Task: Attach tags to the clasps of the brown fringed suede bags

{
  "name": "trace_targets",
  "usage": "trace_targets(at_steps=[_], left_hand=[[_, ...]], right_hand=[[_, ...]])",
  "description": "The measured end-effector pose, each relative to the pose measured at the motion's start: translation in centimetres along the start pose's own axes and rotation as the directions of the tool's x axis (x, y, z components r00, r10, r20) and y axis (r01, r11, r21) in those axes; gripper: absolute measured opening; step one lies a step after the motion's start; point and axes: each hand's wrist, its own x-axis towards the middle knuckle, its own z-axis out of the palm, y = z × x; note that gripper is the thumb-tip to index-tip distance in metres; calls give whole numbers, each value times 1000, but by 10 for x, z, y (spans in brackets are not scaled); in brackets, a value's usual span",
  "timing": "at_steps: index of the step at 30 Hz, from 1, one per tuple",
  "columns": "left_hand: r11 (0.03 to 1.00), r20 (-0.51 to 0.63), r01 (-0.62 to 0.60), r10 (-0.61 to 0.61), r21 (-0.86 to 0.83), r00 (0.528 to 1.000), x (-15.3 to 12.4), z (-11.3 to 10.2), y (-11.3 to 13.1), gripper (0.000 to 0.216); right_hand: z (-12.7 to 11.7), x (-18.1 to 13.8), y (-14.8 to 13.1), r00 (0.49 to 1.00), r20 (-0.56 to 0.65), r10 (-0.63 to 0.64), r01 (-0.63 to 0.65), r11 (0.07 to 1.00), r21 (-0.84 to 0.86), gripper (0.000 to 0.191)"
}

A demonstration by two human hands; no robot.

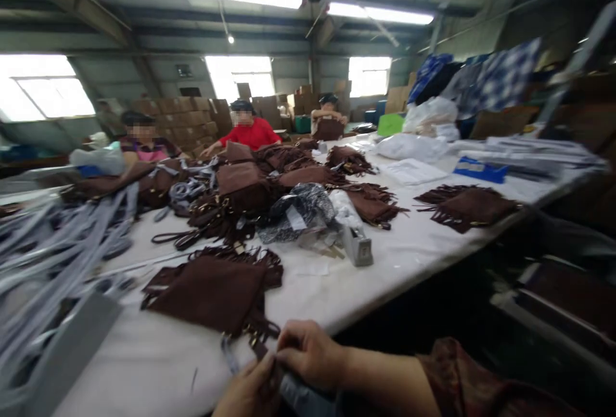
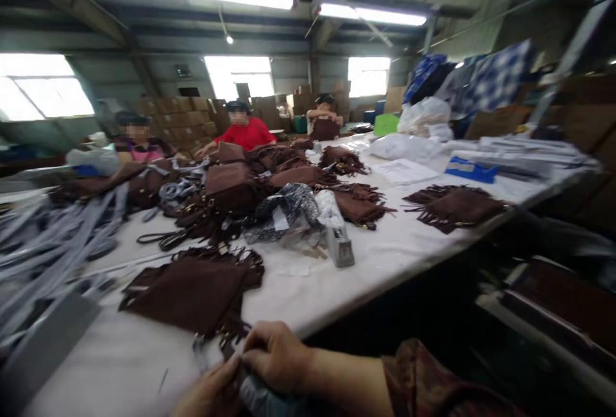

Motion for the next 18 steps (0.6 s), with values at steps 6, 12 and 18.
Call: trace_targets(at_steps=[6,12,18], left_hand=[[968,97,73,-51,-239,994,-5,-9,-9,20],[980,24,10,-5,-198,1000,-7,-10,-10,21],[982,-49,-64,56,-176,997,-3,-5,-12,28]], right_hand=[[-2,-8,10,947,232,223,-295,890,347,37],[-26,-29,7,777,511,368,-527,824,208,50],[-19,-34,-21,774,372,512,-537,843,-41,18]])
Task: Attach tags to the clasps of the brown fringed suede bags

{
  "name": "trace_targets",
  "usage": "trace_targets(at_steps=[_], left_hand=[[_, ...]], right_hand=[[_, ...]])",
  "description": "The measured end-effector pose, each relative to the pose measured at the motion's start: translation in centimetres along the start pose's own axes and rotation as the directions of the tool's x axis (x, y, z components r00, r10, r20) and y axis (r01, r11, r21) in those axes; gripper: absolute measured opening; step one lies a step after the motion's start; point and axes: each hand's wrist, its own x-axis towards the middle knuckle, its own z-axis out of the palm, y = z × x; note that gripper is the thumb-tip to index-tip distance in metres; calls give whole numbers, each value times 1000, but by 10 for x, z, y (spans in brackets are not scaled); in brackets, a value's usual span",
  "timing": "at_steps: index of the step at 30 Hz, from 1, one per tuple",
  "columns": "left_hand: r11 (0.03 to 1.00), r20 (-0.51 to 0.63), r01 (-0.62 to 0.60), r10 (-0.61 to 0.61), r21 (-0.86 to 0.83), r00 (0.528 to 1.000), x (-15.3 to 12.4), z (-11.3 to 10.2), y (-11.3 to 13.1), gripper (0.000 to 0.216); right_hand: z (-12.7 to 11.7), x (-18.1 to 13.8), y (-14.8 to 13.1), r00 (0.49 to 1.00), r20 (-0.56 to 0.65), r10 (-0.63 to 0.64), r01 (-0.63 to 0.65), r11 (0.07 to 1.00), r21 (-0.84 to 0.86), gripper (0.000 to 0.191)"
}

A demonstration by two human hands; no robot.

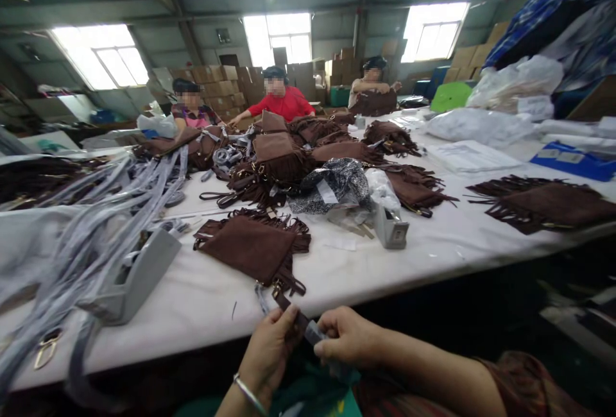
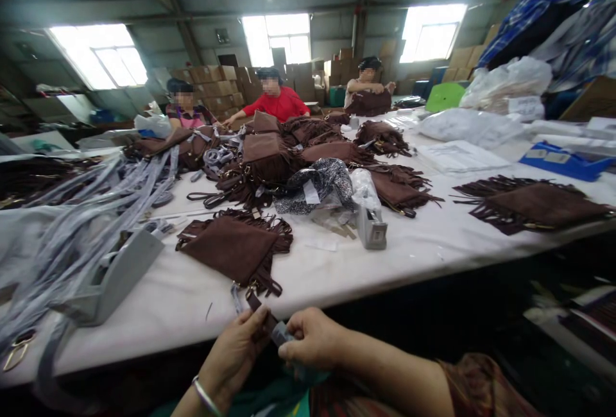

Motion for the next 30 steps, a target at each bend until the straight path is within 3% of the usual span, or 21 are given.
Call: trace_targets(at_steps=[4,8,11,15,19,25,30], left_hand=[[1000,-15,-24,24,12,1000,3,-1,-8,30],[996,78,-4,-3,90,997,1,4,-17,33],[998,104,18,-23,57,994,-1,7,-16,35],[998,12,61,-61,-33,998,0,0,-6,36],[999,-92,28,-30,-24,995,6,-7,-1,32],[1000,-130,5,-8,-28,992,9,-5,-1,23],[1000,-123,-19,16,-24,992,11,-8,-4,24]], right_hand=[[10,6,1,996,-59,-62,64,998,26,15],[10,21,5,991,-86,-100,108,991,83,19],[9,33,5,991,-78,-106,117,981,151,24],[11,38,4,992,-76,-99,113,972,204,29],[13,34,7,991,-71,-110,121,977,176,31],[8,35,18,988,-129,-88,116,966,230,43],[9,38,20,988,-148,-38,80,954,290,38]])
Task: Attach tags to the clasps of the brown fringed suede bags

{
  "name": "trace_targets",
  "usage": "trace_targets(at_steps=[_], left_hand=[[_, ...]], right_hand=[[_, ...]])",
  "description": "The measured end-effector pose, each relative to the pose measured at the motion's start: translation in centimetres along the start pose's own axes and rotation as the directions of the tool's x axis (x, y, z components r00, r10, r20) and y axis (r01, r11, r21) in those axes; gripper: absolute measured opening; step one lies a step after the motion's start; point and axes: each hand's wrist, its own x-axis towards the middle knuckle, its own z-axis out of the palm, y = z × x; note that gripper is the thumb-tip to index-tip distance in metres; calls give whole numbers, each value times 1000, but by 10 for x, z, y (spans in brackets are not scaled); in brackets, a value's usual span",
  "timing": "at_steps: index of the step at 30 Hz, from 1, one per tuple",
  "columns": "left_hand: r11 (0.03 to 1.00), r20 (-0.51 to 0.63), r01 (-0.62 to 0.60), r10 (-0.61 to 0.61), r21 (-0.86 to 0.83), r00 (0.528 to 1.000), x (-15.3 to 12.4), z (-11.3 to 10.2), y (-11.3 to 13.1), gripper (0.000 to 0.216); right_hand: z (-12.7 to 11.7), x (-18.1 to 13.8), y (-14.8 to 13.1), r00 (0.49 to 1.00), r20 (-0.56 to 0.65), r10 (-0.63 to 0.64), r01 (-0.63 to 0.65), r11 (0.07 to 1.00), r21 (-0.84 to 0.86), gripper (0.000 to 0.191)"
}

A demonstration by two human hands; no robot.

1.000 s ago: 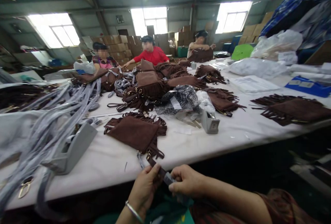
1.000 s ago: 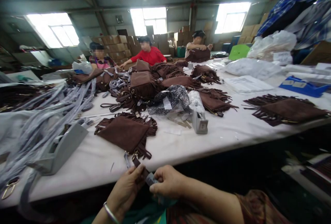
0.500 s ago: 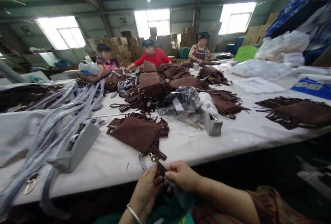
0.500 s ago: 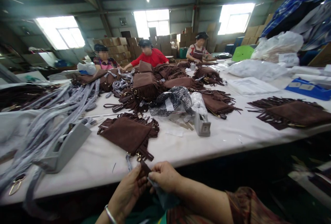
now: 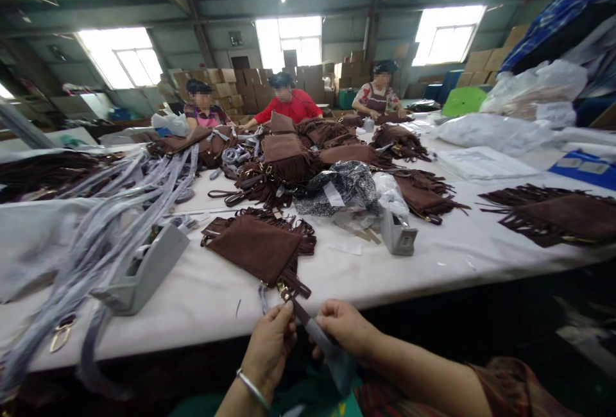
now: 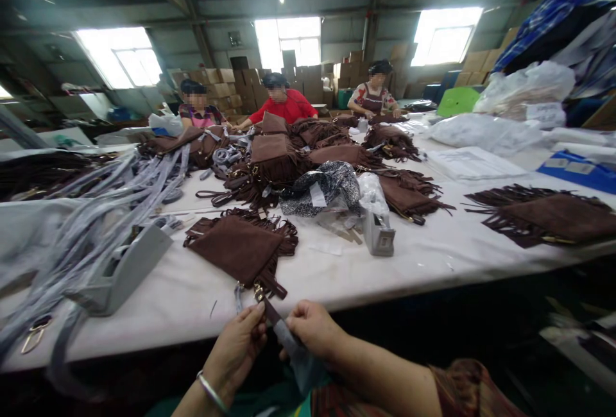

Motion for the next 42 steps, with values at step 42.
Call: trace_targets(at_steps=[42], left_hand=[[192,351,-566,615,801,706,-7,-22,-7,13]], right_hand=[[18,47,-24,909,-126,-398,271,791,-548,30]])
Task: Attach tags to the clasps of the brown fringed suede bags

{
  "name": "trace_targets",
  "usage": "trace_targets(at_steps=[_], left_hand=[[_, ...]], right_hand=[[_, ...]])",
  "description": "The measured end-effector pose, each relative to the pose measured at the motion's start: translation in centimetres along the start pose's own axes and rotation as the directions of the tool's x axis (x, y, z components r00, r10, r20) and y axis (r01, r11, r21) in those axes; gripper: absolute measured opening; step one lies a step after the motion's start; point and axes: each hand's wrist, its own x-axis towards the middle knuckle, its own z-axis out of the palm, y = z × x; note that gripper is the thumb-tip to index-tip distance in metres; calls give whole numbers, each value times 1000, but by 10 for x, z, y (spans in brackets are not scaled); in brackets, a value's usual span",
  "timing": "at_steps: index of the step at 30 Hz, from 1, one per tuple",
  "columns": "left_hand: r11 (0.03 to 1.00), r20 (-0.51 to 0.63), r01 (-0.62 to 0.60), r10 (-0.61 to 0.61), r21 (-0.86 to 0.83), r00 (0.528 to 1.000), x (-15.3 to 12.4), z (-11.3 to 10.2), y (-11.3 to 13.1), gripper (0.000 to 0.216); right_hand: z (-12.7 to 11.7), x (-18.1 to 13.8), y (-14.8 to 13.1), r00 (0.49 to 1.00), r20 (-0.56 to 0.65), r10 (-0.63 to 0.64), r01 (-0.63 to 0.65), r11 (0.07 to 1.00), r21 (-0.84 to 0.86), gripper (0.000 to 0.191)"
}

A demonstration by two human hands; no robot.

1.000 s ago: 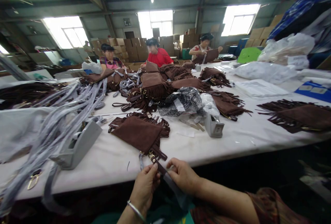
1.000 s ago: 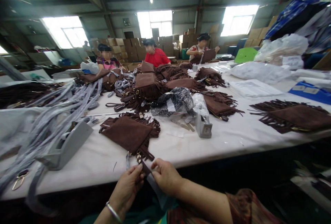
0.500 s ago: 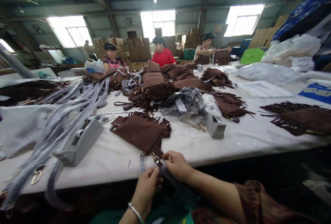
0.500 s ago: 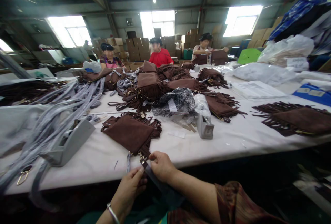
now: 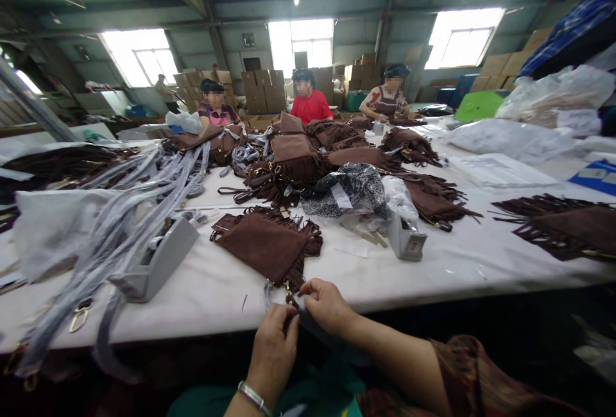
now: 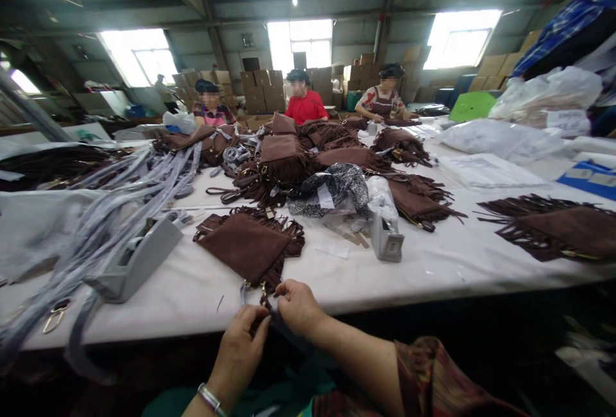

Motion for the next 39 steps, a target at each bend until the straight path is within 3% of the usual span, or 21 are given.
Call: trace_targets(at_steps=[6,11,16,24,32,39], left_hand=[[998,40,58,-59,37,997,2,1,-3,11],[996,6,-26,26,90,1000,1,2,1,16],[992,-123,-77,90,104,988,1,4,2,15],[993,-18,-113,114,18,993,20,5,-2,16],[998,-32,-58,59,37,998,38,7,2,15],[999,10,-20,20,41,1000,37,5,1,14]], right_hand=[[3,-1,2,998,-2,64,-64,997,50,30],[4,0,1,998,15,57,-58,994,95,26],[1,-7,10,970,196,143,-191,947,259,23],[-17,-41,25,896,443,35,-203,919,338,36],[-17,-47,25,906,395,151,-268,928,259,26],[-12,-41,22,892,429,140,-284,913,294,26]])
